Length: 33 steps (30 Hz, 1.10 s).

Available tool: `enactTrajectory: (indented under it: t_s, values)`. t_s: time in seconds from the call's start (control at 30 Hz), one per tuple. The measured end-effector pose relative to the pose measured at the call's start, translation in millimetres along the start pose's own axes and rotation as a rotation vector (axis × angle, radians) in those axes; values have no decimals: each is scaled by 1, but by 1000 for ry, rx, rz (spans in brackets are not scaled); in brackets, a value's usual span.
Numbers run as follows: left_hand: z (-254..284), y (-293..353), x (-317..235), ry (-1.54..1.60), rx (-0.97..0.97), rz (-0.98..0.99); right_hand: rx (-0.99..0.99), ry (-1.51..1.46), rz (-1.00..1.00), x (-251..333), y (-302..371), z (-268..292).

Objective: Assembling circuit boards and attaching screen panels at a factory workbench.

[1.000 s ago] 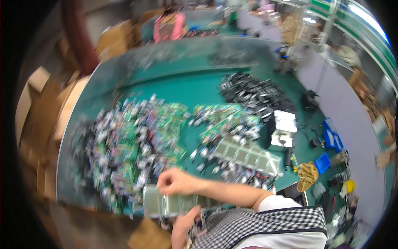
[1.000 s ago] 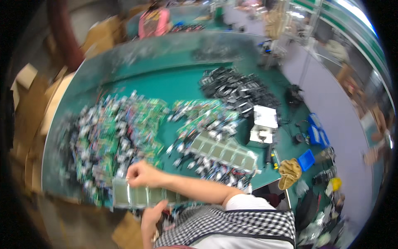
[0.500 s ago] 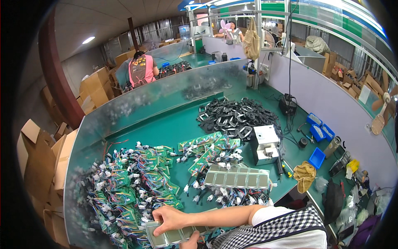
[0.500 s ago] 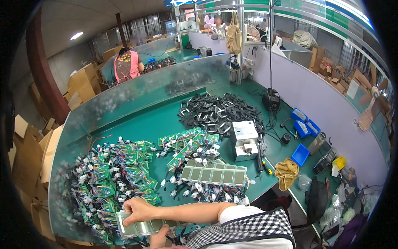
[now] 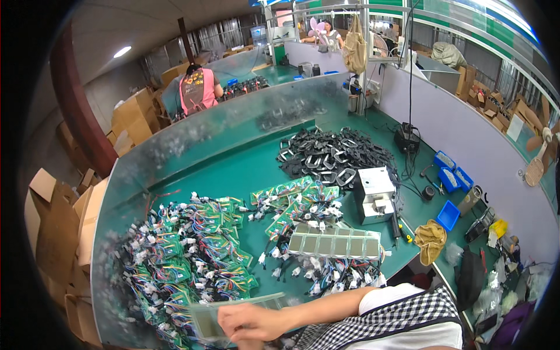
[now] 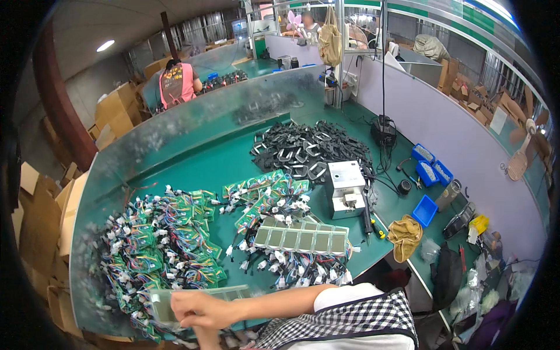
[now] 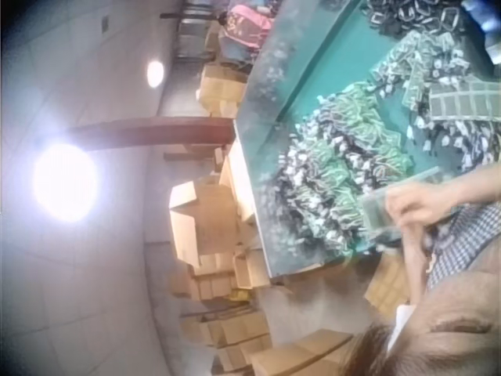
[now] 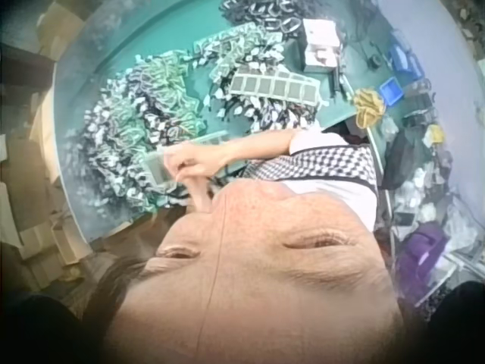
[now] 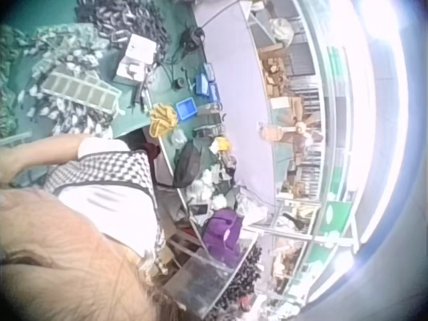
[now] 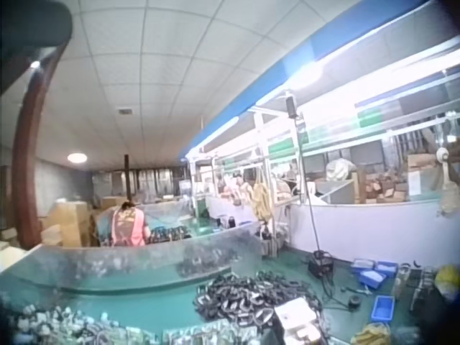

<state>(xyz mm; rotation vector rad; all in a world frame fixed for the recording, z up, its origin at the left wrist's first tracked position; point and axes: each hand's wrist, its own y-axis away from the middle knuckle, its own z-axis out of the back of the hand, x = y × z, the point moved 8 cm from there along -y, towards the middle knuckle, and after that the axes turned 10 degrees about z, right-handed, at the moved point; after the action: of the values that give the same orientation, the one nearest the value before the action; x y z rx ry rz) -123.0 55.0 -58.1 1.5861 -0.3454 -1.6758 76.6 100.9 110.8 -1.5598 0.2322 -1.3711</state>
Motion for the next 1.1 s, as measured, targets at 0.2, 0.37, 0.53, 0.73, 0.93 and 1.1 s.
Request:
enactTrajectory:
  t_s: [0.2, 0.37, 0.53, 0.73, 0.93, 1.1]
  values:
    - [13, 53, -58, -623, -308, -628, -166, 487, -662, -123, 149, 73]
    - [26, 105, -106, -96, -468, -577, 214, 820, -1122, -195, 260, 26]
    - [51, 78, -86, 141, -528, -708, 110, 732, -830, -126, 168, 54]
    - [-21, 27, -52, -206, 130, -1014, -222, -1240, -1025, -81, 145, 14]
    - [-101, -6, -56, -446, 857, -636, -559, -1029, -773, -88, 137, 60]
    - [-45, 50, -59, 980, 1066, -452, -691, -772, -712, -74, 130, 116]
